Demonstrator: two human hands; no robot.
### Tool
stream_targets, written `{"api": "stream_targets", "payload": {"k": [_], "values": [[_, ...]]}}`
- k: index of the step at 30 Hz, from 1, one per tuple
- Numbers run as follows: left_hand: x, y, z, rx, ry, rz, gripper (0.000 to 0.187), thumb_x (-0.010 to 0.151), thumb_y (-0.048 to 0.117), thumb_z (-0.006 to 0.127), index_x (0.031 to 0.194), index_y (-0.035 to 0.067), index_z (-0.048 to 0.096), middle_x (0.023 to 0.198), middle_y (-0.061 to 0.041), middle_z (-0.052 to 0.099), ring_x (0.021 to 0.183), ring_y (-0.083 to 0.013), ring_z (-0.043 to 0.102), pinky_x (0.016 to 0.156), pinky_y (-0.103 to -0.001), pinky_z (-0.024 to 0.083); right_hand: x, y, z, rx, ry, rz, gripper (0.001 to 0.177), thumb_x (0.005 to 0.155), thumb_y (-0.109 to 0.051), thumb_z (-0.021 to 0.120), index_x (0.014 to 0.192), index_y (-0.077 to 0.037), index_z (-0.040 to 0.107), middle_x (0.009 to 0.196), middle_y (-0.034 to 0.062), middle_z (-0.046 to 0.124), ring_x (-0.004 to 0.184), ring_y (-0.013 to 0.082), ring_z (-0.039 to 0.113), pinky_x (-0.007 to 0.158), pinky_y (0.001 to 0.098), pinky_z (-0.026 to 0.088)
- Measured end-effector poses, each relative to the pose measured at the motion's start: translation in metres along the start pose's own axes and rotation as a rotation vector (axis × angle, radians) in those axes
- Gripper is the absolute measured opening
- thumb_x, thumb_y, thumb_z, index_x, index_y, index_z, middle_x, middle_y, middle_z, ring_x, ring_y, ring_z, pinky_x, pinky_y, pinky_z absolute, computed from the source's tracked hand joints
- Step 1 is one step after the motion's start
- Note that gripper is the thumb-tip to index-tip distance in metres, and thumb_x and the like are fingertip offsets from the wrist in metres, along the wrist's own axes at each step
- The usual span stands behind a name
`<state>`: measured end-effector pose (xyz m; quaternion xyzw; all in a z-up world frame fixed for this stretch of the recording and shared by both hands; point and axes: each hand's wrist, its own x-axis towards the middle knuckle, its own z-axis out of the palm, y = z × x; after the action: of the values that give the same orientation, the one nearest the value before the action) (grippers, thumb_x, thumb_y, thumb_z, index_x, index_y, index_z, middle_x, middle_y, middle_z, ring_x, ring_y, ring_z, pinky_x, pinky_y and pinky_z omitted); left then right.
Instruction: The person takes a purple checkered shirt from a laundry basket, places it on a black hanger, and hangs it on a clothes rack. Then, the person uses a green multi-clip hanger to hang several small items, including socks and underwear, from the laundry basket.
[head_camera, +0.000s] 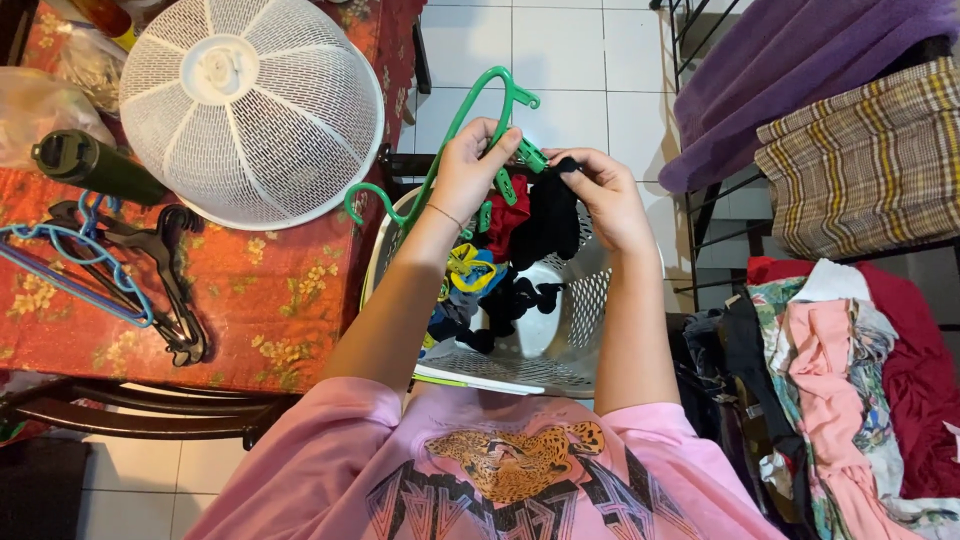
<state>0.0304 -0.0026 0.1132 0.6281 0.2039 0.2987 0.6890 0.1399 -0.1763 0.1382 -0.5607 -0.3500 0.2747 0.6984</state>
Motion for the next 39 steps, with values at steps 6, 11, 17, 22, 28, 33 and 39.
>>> {"api": "stream_targets", "payload": {"k": [6,11,17,22,28,33,39], "values": [[-0.001,0.003,0.004,0.016,0.037,-0.021,0.021,0.094,0.03,0.079,0.097,0.01,0.072,0.076,-0.003,0.073,0.079,-0.0076,0.068,0.081,-0.025,0.055,0.008,0.041,-0.004,-0.013,0.119,-0.001,0.014,0.098,0.004,0.065,0.11,-0.002,0.071,0.098,0.0078,0.07,0.089,0.0111,0.066,0.077,0.026,0.058],[-0.003,0.005,0.008,0.039,0.044,-0.005,0.022,0.094,0.03,0.079,0.094,0.009,0.072,0.075,-0.003,0.072,0.078,-0.0072,0.067,0.081,-0.026,0.055,0.008,0.03,0.019,0.025,0.24,0.011,0.005,0.098,-0.001,0.069,0.102,-0.003,0.068,0.101,0.0099,0.073,0.085,0.0088,0.065,0.07,0.0247,0.057],[-0.006,0.005,0.016,0.059,0.041,0.013,0.022,0.093,0.03,0.08,0.095,0.009,0.072,0.074,-0.003,0.073,0.077,-0.0079,0.068,0.081,-0.026,0.055,0.012,0.031,0.02,0.216,0.304,0.223,0.005,0.098,-0.01,0.069,0.099,-0.008,0.064,0.111,0.0113,0.075,0.076,0.0109,0.072,0.061,0.025,0.062],[-0.02,0.021,0.012,0.084,-0.022,0.029,0.029,0.096,0.035,0.079,0.114,0.013,0.075,0.092,-0.003,0.078,0.093,-0.0076,0.068,0.094,-0.031,0.054,0.017,0.048,0.002,0.233,0.288,0.272,0.006,0.099,-0.014,0.068,0.1,-0.011,0.063,0.11,0.0077,0.075,0.069,0.0116,0.071,0.057,0.0263,0.063],[-0.062,0.015,-0.012,0.413,-0.18,0.19,0.045,0.108,0.019,0.059,0.148,0.0,0.051,0.134,-0.027,0.065,0.131,-0.0433,0.058,0.115,-0.055,0.042,0.016,0.05,0.001,0.345,0.298,0.228,0.006,0.1,-0.01,0.066,0.105,-0.01,0.063,0.105,0.0104,0.075,0.081,0.015,0.075,0.07,0.0273,0.064],[-0.101,-0.004,-0.01,0.802,0.141,0.755,0.038,0.098,0.008,0.069,0.136,0.008,0.066,0.128,-0.015,0.066,0.12,-0.0316,0.066,0.102,-0.039,0.054,0.02,0.054,-0.004,0.323,0.262,0.31,0.007,0.101,-0.017,0.065,0.107,-0.012,0.063,0.092,0.0047,0.071,0.074,0.014,0.073,0.065,0.0231,0.063],[-0.17,-0.037,-0.039,0.914,0.61,0.548,0.04,0.093,0.026,0.079,0.112,0.008,0.049,0.111,-0.012,0.048,0.106,-0.0308,0.051,0.1,-0.045,0.042,0.018,0.037,-0.007,0.45,0.282,0.407,0.004,0.1,-0.014,0.066,0.099,-0.011,0.063,0.086,0.0055,0.069,0.072,0.0145,0.067,0.057,0.0234,0.054]]}}
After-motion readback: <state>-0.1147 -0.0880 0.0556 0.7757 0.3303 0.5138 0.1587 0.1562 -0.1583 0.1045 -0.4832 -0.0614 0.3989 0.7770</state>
